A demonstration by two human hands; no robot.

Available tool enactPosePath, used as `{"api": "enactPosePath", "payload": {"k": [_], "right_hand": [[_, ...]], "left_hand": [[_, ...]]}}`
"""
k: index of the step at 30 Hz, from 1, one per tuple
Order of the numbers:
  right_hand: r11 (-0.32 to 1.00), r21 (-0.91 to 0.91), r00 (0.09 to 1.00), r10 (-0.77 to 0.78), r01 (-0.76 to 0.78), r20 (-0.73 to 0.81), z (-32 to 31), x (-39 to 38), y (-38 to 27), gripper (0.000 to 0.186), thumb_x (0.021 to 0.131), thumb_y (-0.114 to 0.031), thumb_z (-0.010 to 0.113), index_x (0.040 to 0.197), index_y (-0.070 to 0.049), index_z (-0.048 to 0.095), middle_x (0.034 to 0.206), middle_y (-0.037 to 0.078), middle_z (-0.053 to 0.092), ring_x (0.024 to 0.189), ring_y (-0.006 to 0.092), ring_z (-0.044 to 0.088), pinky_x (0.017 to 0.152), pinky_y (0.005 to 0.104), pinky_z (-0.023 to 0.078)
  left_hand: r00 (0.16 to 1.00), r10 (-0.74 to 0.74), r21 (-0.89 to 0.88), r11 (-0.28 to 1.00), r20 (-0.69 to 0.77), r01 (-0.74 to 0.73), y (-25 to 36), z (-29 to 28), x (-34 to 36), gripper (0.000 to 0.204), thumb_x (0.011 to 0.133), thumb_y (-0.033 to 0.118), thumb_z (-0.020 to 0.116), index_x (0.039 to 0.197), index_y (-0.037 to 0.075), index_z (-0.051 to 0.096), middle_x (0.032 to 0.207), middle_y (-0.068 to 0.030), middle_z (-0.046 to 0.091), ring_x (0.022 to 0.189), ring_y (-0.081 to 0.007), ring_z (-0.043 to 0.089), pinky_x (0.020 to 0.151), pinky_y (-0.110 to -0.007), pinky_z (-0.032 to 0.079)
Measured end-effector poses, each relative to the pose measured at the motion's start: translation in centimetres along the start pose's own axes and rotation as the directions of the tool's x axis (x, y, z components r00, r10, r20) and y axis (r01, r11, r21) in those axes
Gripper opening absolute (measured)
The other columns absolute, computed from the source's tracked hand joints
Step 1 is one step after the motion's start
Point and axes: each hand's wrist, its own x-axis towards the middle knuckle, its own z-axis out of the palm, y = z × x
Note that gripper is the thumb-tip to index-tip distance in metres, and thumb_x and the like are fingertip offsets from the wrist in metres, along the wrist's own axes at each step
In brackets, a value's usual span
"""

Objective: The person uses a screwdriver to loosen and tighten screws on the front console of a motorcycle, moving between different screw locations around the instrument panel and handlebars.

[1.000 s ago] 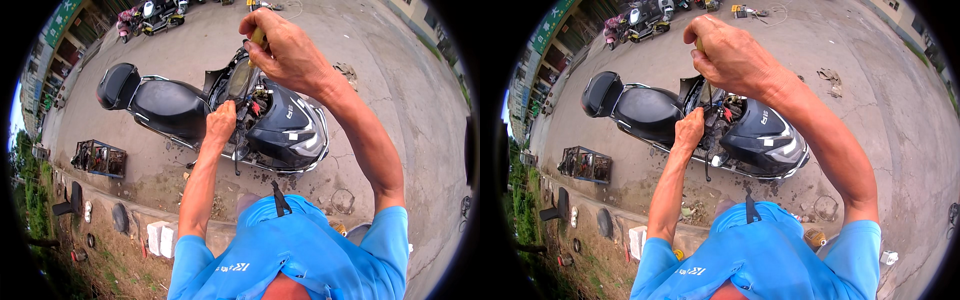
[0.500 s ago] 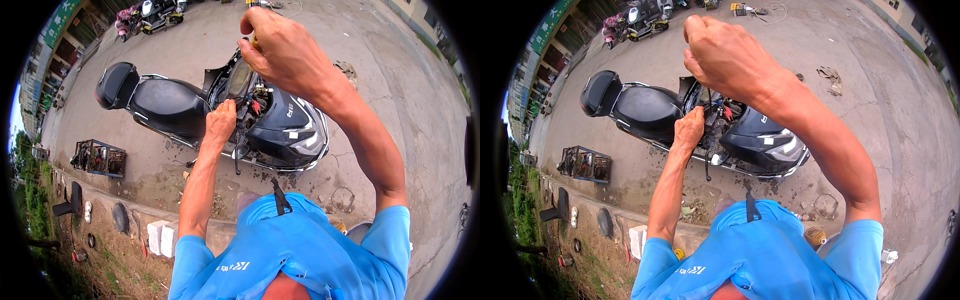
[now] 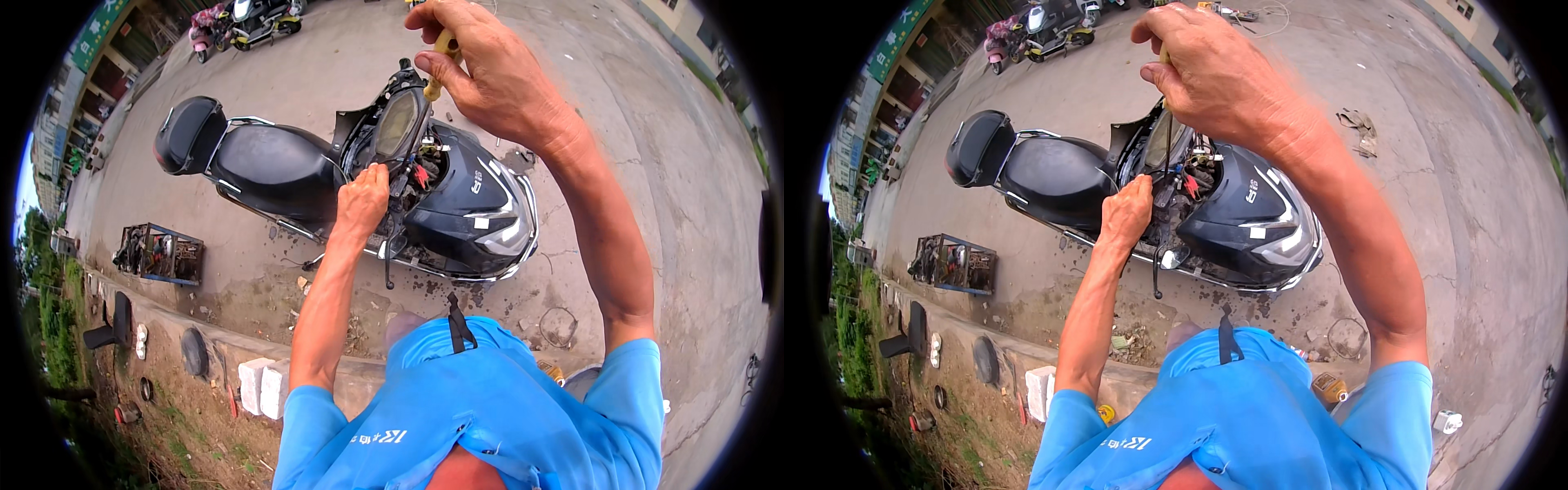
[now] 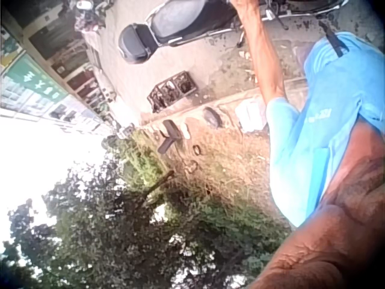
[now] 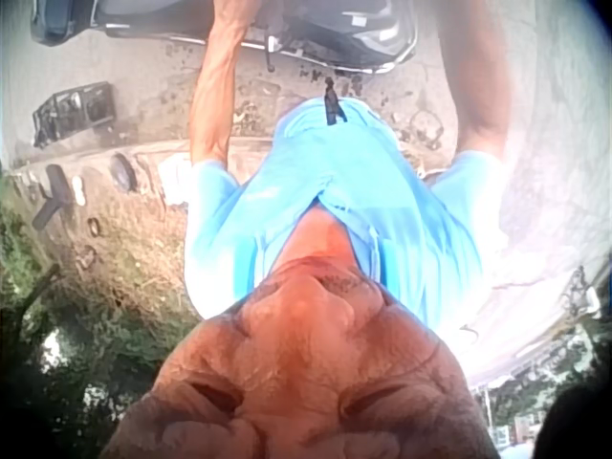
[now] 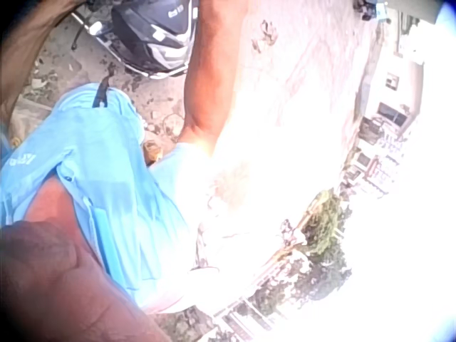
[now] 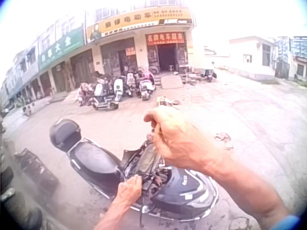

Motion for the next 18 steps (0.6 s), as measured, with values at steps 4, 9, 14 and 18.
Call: {"api": "enactPosePath", "payload": {"k": [4,9,14,18], "right_hand": [[0.83,0.552,0.985,0.153,-0.084,-0.08,4.3,-0.7,-1.5,0.023,0.102,-0.024,0.067,0.103,-0.002,0.063,0.079,0.005,0.061,0.07,0.0149,0.057,0.067,0.0343,0.05],[0.442,0.885,0.976,0.209,-0.148,0.059,6.6,0.9,-0.4,0.039,0.109,-0.034,0.062,0.086,-0.002,0.062,0.059,-0.001,0.049,0.057,0.0085,0.05,0.053,0.0328,0.044],[0.968,-0.193,0.987,-0.154,0.159,0.042,3.3,3.2,-0.5,0.052,0.106,-0.043,0.061,0.079,0.0,0.065,0.063,0.02,0.065,0.055,0.0359,0.065,0.054,0.0482,0.053],[0.92,-0.385,0.75,0.308,-0.076,0.586,-3.5,7.0,-5.1,0.016,0.098,-0.013,0.063,0.101,0.002,0.06,0.088,0.025,0.067,0.084,0.0395,0.069,0.074,0.0463,0.055]], "left_hand": [[1.0,-0.015,-0.007,1.0,0.02,0.015,0.1,-0.3,-0.2,0.017,0.095,0.003,0.06,0.109,-0.003,0.067,0.106,-0.0202,0.077,0.091,-0.0301,0.078,0.071,-0.038,0.064],[0.999,0.034,-0.01,0.999,0.001,-0.034,0.7,0.1,0.6,0.021,0.09,0.002,0.062,0.109,-0.003,0.068,0.108,-0.0194,0.077,0.091,-0.027,0.078,0.07,-0.035,0.064],[1.0,-0.018,-0.007,1.0,-0.021,0.018,-0.3,-0.1,-0.8,0.016,0.095,0.005,0.062,0.109,-0.002,0.067,0.105,-0.0188,0.077,0.09,-0.0296,0.078,0.069,-0.038,0.064],[1.0,0.015,-0.009,1.0,-0.002,-0.015,-0.1,0.0,-0.1,0.015,0.096,0.006,0.061,0.108,-0.001,0.066,0.104,-0.0175,0.077,0.088,-0.0292,0.078,0.068,-0.038,0.064]]}}
